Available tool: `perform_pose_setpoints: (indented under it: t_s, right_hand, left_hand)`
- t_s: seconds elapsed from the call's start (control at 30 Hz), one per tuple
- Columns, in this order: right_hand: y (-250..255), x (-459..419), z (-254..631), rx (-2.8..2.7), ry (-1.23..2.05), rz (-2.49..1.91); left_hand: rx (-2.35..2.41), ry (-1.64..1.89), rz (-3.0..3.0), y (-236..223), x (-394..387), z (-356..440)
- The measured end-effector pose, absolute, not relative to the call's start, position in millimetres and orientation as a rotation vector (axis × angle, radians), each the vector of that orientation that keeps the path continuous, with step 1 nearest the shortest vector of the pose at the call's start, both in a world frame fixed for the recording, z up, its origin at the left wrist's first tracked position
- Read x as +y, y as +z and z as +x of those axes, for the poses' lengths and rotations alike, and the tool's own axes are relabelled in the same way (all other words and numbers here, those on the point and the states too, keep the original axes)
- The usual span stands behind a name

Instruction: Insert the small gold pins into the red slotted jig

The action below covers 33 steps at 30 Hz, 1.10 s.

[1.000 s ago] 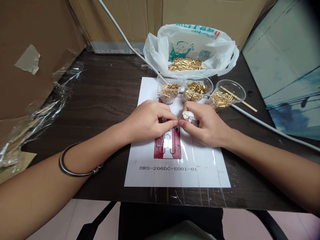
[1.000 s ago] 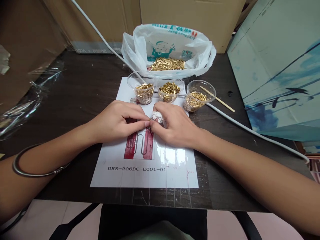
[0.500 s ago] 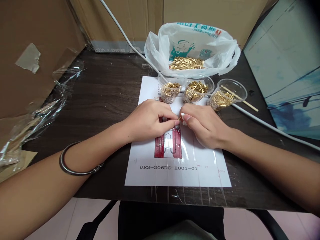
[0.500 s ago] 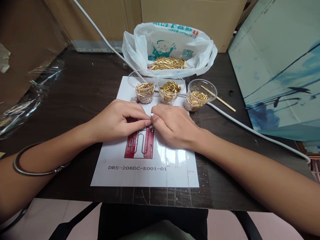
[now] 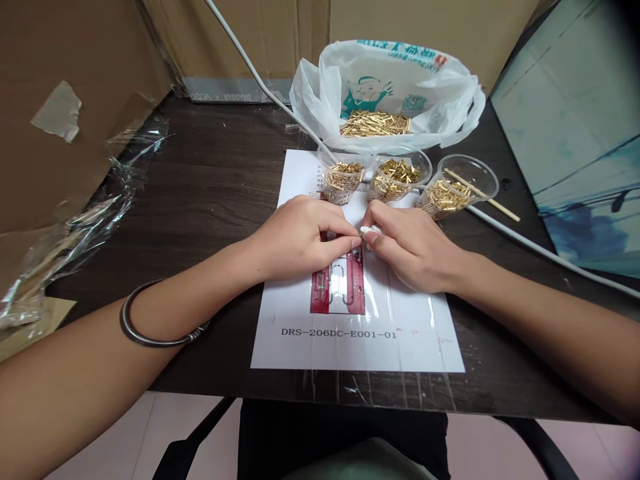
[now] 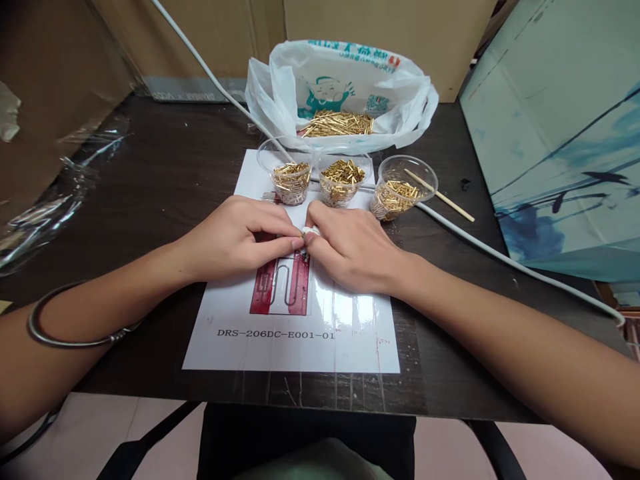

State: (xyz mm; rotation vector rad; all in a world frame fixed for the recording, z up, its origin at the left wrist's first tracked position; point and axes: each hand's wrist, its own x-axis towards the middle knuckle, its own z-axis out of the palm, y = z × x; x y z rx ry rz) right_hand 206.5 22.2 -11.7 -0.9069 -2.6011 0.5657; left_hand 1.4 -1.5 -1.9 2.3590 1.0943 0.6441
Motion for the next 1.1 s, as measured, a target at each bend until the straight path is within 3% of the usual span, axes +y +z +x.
perform_pose_setpoints:
  t_s: [1.1]
  right_hand:
    - [-14.4,21.2,205.4,-2.625,0.477,-0.866]
  left_hand:
    - [1.063,0.656,2.363,-4.0,-0.7,1.0]
